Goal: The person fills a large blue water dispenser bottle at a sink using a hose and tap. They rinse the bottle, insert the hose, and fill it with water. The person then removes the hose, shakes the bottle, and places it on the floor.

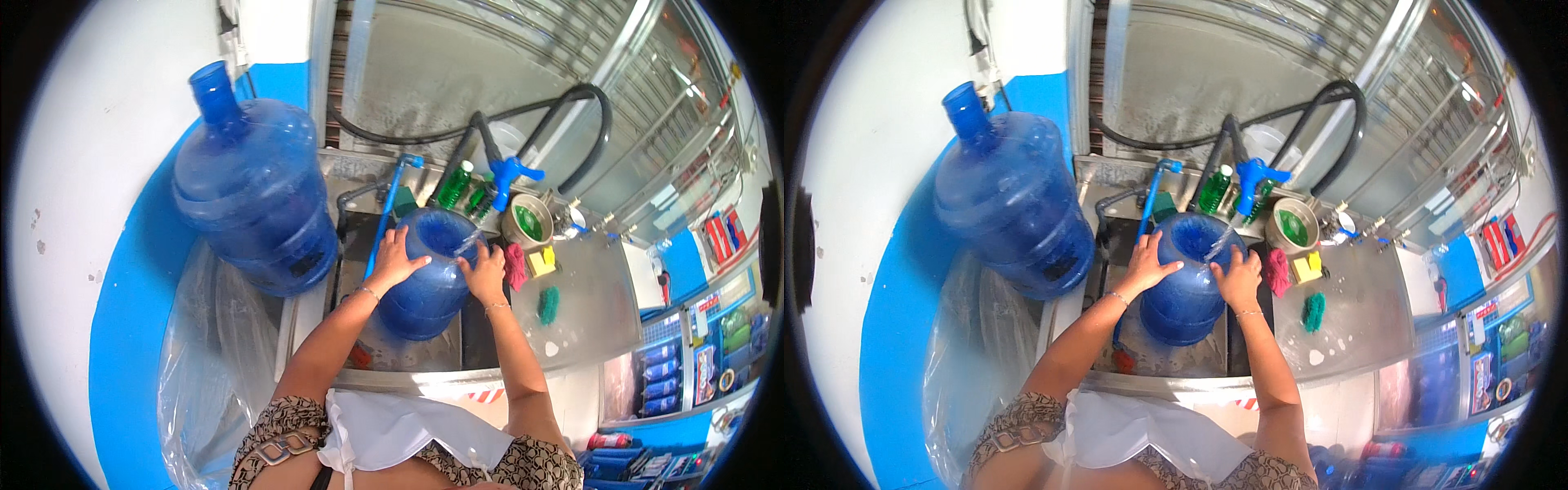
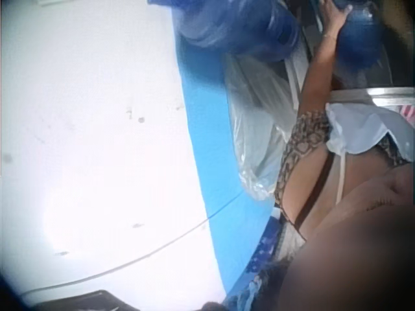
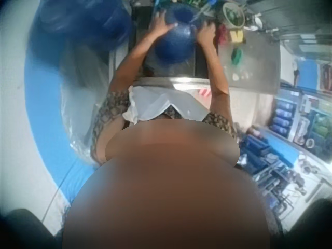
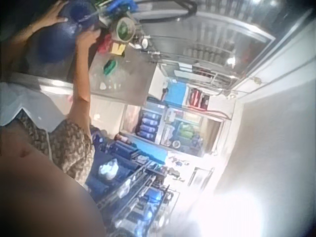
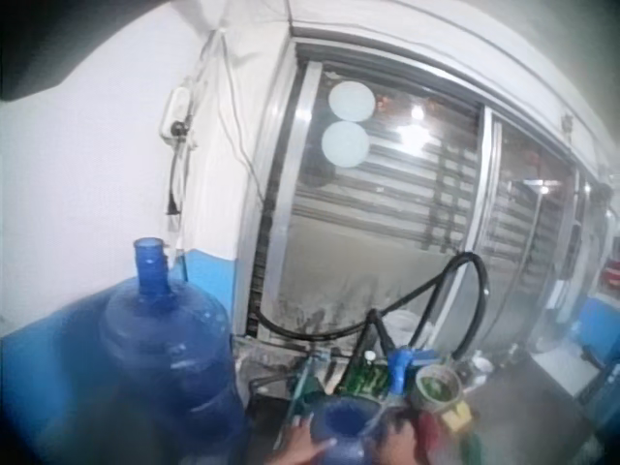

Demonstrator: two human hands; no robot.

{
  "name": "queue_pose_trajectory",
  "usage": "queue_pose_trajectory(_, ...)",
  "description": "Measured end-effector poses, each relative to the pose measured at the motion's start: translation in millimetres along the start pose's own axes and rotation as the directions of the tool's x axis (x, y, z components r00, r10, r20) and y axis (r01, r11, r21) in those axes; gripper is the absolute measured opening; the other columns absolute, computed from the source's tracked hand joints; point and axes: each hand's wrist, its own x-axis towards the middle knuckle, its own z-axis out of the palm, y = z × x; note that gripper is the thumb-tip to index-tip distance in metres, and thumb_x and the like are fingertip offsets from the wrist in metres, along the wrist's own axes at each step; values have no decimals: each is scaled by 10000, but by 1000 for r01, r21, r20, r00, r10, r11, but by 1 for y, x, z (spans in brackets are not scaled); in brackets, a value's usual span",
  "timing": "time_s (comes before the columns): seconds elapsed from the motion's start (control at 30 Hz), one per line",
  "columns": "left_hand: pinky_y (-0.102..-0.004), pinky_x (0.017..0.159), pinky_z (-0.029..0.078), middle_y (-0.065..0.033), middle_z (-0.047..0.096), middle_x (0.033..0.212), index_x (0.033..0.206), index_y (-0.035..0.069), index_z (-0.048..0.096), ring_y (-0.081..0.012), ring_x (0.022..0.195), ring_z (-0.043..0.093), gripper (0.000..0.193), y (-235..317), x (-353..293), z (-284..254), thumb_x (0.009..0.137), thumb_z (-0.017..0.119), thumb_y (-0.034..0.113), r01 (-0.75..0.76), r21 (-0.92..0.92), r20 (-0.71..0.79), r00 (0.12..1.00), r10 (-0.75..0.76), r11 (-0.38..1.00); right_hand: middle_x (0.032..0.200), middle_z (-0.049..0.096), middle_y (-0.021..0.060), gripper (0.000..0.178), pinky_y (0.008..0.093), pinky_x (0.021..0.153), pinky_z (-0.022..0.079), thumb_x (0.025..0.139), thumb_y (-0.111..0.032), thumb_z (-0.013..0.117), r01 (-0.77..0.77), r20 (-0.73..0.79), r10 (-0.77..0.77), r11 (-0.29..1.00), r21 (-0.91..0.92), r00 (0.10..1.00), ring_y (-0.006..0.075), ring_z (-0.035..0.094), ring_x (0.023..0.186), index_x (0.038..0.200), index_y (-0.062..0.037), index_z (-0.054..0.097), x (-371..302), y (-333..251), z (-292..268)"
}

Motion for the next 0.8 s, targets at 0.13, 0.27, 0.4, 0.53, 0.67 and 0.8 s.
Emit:
queue_pose_trajectory(0.13, -472, 1017, 411, -179, 514, 1223, 1311, -23, 556, -374, 1183, 486, 747, 49, -3, 21, 743, 795, 399, -161, 138, 36, 987, 157, 977, 1302, 486, 348, 776, 464, 1054, 406, 854, -501, 681, -233, 83, 219, 876, 422, 972, 476, 504, 1213, 1431, -34, 452, -3, 106, 36)
queue_pose_trajectory(0.27, -638, 1092, 296, -186, 458, 1359, 1206, 43, 630, -483, 1353, 316, 486, 94, -41, 48, 778, 732, 249, -335, 204, 4, 940, 341, 920, 1403, 499, 290, 769, 418, 1088, 379, 865, -503, 576, -349, 291, 248, 858, 377, 924, 403, 499, 1301, 1447, -21, 435, 10, 177, 35)
queue_pose_trajectory(0.4, -679, 1064, 298, -228, 425, 1422, 1077, 43, 627, -501, 1350, 331, 340, 133, -104, 63, 772, 677, 183, -502, 165, 232, 856, 461, 849, 1482, 430, 248, 869, 495, 1118, 323, 890, -712, 401, -326, 413, 222, 924, 199, 883, 397, 431, 1368, 1509, -102, 369, 37, 180, 26)
queue_pose_trajectory(0.53, -529, 877, 451, -183, 629, 1039, 933, 57, 644, -407, 1079, 562, 195, 165, -159, 70, 741, 642, 91, -578, 45, 331, 778, 534, 815, 1520, 403, 208, 751, 751, 1075, 150, 893, -760, 369, -378, 517, 297, 924, 58, 803, 407, 302, 1446, 1502, -321, 397, 55, 118, 29)
queue_pose_trajectory(0.67, -418, 755, 492, -103, 633, 780, 845, 71, 646, -317, 823, 633, 124, 168, -149, 54, 725, 635, 42, -509, -279, 117, 823, 555, 814, 1395, 518, 173, 429, 798, 1030, 118, 897, -565, 574, 135, 293, -240, 932, 336, 925, 375, 374, 1384, 1206, -285, 674, 25, 50, 19)
queue_pose_trajectory(0.8, -399, 682, 504, -109, 647, 791, 846, 72, 650, -295, 745, 638, 156, 148, -107, 10, 721, 618, -15, -422, -286, -227, 902, 367, 860, 797, 680, 104, 327, 488, 977, 426, 909, -347, 661, 498, 36, -833, 364, 787, 552, 224, 684, 890, 703, -93, 680, -38, 27, -15)
